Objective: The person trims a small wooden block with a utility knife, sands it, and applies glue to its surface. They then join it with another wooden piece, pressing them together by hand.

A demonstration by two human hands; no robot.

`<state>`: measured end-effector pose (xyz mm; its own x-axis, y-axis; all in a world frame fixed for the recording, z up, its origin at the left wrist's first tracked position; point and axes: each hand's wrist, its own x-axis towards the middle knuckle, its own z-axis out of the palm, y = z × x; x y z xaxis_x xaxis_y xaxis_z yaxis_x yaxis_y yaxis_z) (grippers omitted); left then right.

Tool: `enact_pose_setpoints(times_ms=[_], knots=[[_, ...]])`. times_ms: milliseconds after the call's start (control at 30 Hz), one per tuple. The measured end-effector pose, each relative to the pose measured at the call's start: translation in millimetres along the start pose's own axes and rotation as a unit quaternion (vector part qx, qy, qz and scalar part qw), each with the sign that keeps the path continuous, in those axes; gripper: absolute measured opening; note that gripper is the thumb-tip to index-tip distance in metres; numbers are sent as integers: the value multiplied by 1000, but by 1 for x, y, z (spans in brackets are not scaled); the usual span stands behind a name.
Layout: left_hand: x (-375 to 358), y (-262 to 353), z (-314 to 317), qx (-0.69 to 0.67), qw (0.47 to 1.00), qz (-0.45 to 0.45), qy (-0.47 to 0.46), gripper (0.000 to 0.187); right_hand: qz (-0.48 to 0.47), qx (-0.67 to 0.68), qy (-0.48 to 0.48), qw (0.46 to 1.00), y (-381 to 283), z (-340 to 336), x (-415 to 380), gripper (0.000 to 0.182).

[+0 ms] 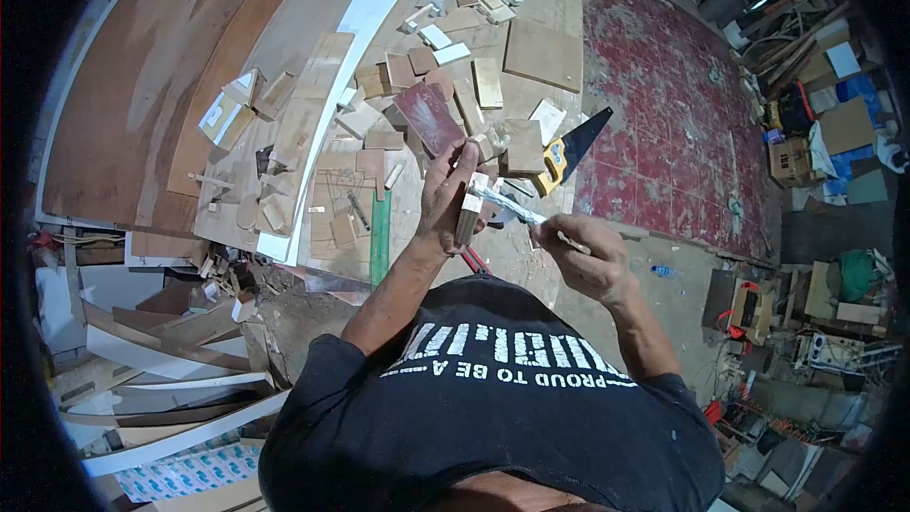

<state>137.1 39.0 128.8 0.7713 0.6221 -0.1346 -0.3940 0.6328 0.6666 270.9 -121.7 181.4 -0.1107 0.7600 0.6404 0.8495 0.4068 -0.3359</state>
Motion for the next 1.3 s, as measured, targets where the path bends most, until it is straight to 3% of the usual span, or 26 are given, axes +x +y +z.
enact_pose_setpoints(times_ms=[100, 167, 200, 300, 367, 433, 500, 533, 600, 633, 800, 900, 1033, 1133, 1200, 1300], knots=[[2, 0, -8, -17, 999, -25, -13, 35, -32, -13, -18, 999, 1, -10, 2, 11], [4, 3, -7, -29, 998, -35, 43, 36, -28, -26, -6, 999, 4, -17, 3, 12], [6, 5, -6, -29, 998, -30, 41, 36, 15, -12, 31, 999, 4, -17, 1, 12], [11, 0, -9, 43, 999, 32, 9, 36, 101, 5, 97, 990, 0, -17, 1, 22], [19, -12, -13, 190, 957, 203, 83, 36, 141, 47, 105, 983, -6, -12, 2, 23], [10, -5, -1, 222, 947, 212, 98, 32, 178, 116, 134, 968, -11, 2, 2, 25], [7, -5, 6, 278, 894, 324, 137, 29, 264, 159, 143, 940, -26, 10, -1, 22], [3, -1, 8, 305, 880, 336, 139, 27, 266, 160, 145, 939, -32, 13, -1, 22], [5, -4, 6, 325, 850, 383, 158, 28, 364, 302, 232, 850, -41, 17, -2, 16], [7, -4, 6, 342, 816, 431, 177, 28, 363, 301, 237, 849, -44, 18, -3, 16], [13, -3, 7, 335, 798, 476, 157, 30, 372, 339, 258, 825, -52, 28, -3, 15], [17, -3, 6, 357, 765, 514, 154, 30, 388, 332, 244, 824, -51, 29, 2, 14], [19, -4, 6, 359, 762, 515, 160, 31, 377, 327, 247, 831, -52, 34, 3, 14], [22, -4, 8, 351, 753, 525, 184, 32, 293, 162, 197, 921, -49, 37, 0, 19], [24, -3, 8, 369, 729, 542, 199, 32, 253, 108, 175, 945, -52, 35, 6, 21], [27, -4, 5, 366, 733, 536, 202, 31, 195, 48, 139, 970, -56, 30, 16, 24]])
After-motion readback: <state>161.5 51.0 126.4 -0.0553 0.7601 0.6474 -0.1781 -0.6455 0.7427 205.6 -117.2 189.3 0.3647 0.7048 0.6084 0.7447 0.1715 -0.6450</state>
